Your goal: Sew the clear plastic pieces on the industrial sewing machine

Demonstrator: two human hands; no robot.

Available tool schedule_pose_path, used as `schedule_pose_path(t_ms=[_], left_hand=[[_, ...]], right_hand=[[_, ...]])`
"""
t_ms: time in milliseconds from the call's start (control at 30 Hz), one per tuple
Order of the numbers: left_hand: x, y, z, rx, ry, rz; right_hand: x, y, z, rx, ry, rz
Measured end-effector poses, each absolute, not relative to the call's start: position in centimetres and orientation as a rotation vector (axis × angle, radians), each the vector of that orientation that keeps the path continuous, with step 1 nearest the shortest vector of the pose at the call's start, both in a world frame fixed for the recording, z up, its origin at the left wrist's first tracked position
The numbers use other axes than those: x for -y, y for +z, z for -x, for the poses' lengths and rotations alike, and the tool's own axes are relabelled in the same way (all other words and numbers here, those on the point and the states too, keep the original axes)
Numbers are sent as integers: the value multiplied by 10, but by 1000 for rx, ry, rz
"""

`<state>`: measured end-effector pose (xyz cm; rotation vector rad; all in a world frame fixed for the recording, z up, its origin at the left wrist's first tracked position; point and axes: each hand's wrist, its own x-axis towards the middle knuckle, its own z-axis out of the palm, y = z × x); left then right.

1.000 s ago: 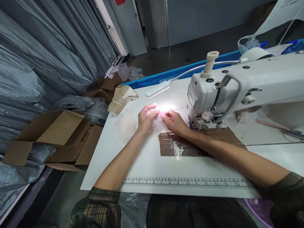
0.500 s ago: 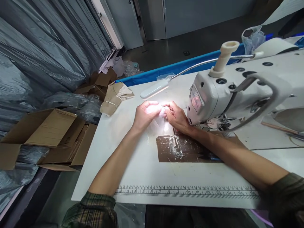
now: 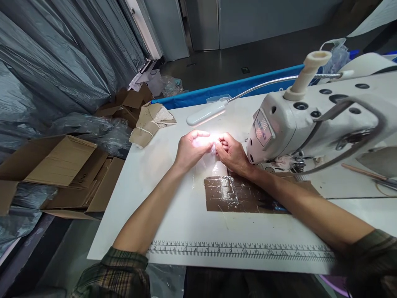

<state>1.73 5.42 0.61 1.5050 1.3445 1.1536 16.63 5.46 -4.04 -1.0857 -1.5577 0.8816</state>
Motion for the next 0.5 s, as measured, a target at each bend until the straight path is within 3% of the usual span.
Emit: schedule_pose_path(t_ms=[500], left_hand=[[-49, 13, -23, -1271, 1131, -1130]], right_hand=[[-53, -38, -162, 1432, 1042, 1026]])
